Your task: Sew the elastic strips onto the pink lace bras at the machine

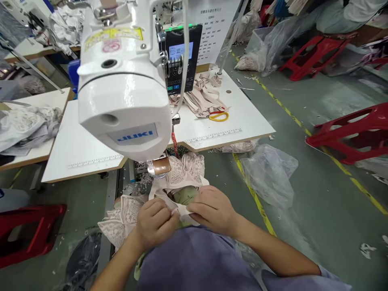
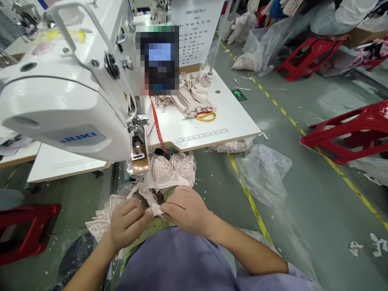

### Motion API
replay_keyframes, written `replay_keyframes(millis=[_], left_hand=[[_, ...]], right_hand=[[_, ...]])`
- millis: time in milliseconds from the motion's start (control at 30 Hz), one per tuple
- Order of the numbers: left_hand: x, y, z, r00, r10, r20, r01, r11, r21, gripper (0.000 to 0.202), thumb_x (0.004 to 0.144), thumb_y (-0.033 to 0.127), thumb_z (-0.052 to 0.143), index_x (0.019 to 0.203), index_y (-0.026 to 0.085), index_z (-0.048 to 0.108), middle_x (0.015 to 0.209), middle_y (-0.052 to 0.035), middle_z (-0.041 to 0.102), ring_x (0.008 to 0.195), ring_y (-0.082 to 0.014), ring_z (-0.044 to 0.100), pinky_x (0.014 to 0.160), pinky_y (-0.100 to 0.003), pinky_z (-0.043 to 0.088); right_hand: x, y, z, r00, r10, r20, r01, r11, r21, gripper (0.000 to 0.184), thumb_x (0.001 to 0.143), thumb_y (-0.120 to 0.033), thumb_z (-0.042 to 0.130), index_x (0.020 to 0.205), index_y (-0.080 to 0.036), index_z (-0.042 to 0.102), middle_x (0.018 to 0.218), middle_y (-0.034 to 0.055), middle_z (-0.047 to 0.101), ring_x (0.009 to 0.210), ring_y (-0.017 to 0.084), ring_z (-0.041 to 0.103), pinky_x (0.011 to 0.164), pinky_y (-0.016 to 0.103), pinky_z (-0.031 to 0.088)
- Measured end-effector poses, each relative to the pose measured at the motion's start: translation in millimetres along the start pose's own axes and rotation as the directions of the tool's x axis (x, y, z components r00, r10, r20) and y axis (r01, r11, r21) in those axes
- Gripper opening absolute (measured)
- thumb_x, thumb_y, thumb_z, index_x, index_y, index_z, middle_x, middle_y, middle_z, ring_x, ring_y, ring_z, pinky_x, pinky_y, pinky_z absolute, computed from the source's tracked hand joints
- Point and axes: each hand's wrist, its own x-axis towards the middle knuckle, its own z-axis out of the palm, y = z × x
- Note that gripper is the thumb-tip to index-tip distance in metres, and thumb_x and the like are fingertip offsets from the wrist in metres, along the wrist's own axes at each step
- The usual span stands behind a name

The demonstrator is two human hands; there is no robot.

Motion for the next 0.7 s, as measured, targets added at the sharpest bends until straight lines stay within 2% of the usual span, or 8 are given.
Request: replay_keyframes(millis=[133, 433, 500, 567, 600, 633, 667, 700], left_hand=[[0.3, 1.5, -0.3, 0.996, 0.031, -0.079, -0.033, 0.999, -0.014, 0.018, 0.080, 0.001, 0.065, 0.084, 0.017, 0.060, 0.056, 0.0029, 0.057, 0.057, -0.0133, 0.054, 0.060, -0.030, 0.056], [0.2, -2.5, -2.5, 0.995, 0.047, -0.093, -0.050, 0.998, -0.030, 0.017, 0.080, 0.001, 0.064, 0.082, 0.017, 0.060, 0.056, 0.0030, 0.056, 0.057, -0.0128, 0.054, 0.061, -0.030, 0.058], [-2.6, -2.4, -2.8, 0.998, 0.006, -0.056, -0.009, 0.998, -0.060, 0.019, 0.081, 0.001, 0.064, 0.086, 0.018, 0.060, 0.059, 0.0034, 0.056, 0.060, -0.0127, 0.056, 0.065, -0.030, 0.058], [-11.0, 3.4, 1.9, 0.988, -0.146, -0.058, 0.140, 0.985, -0.097, 0.026, 0.081, 0.004, 0.065, 0.101, 0.020, 0.060, 0.075, -0.0002, 0.061, 0.076, -0.0162, 0.062, 0.079, -0.038, 0.059], [-17.7, 9.0, 7.5, 0.964, -0.255, -0.076, 0.246, 0.963, -0.112, 0.036, 0.081, 0.009, 0.068, 0.113, 0.021, 0.056, 0.091, -0.0050, 0.063, 0.092, -0.0210, 0.064, 0.089, -0.046, 0.056], [-26.0, 16.2, 15.6, 0.922, -0.376, -0.091, 0.363, 0.923, -0.132, 0.052, 0.080, 0.017, 0.072, 0.126, 0.022, 0.049, 0.110, -0.0113, 0.061, 0.111, -0.0280, 0.059, 0.098, -0.055, 0.050], [-35.7, 24.3, 26.1, 0.865, -0.489, -0.110, 0.473, 0.869, -0.143, 0.074, 0.076, 0.028, 0.077, 0.139, 0.023, 0.037, 0.130, -0.0180, 0.051, 0.130, -0.0363, 0.046, 0.104, -0.064, 0.040], [-46.3, 32.6, 38.6, 0.829, -0.559, -0.023, 0.548, 0.819, -0.170, 0.093, 0.073, 0.040, 0.079, 0.147, 0.022, 0.025, 0.144, -0.0228, 0.038, 0.139, -0.0423, 0.033, 0.108, -0.069, 0.033]], right_hand=[[3.7, -2.4, 2.1, 0.996, -0.057, -0.068, 0.056, 0.998, -0.019, 0.007, 0.091, -0.015, 0.057, 0.088, -0.020, 0.062, 0.061, -0.0022, 0.062, 0.057, 0.012, 0.050, 0.069, 0.029, 0.044], [2.0, -2.1, 4.6, 0.990, -0.088, -0.106, 0.086, 0.996, -0.020, 0.008, 0.089, -0.016, 0.058, 0.089, -0.022, 0.064, 0.063, -0.0032, 0.064, 0.055, 0.012, 0.048, 0.071, 0.029, 0.047], [-0.5, 0.6, 2.9, 0.999, -0.036, -0.029, 0.037, 0.999, 0.019, 0.011, 0.090, -0.018, 0.057, 0.085, -0.024, 0.065, 0.064, -0.0030, 0.064, 0.057, 0.012, 0.049, 0.070, 0.029, 0.046], [-2.2, 3.2, 3.6, 0.977, 0.172, 0.125, -0.189, 0.972, 0.138, 0.014, 0.090, -0.024, 0.057, 0.077, -0.024, 0.063, 0.063, -0.0025, 0.061, 0.057, 0.012, 0.049, 0.065, 0.028, 0.043], [-2.2, 3.4, 5.9, 0.919, 0.338, 0.202, -0.379, 0.897, 0.227, 0.017, 0.091, -0.029, 0.057, 0.075, -0.023, 0.060, 0.063, -0.0022, 0.059, 0.057, 0.012, 0.049, 0.062, 0.027, 0.042], [-1.6, 2.3, 9.7, 0.814, 0.520, 0.259, -0.580, 0.745, 0.328, 0.020, 0.092, -0.035, 0.055, 0.076, -0.022, 0.058, 0.064, -0.0019, 0.058, 0.058, 0.012, 0.049, 0.059, 0.026, 0.041], [-0.2, -0.8, 14.9, 0.668, 0.680, 0.303, -0.731, 0.524, 0.437, 0.024, 0.093, -0.041, 0.053, 0.079, -0.022, 0.056, 0.066, -0.0014, 0.057, 0.058, 0.013, 0.050, 0.057, 0.025, 0.041], [1.9, -5.9, 21.1, 0.512, 0.785, 0.348, -0.793, 0.276, 0.544, 0.027, 0.093, -0.047, 0.050, 0.084, -0.022, 0.055, 0.069, -0.0007, 0.058, 0.059, 0.013, 0.051, 0.056, 0.024, 0.043]])
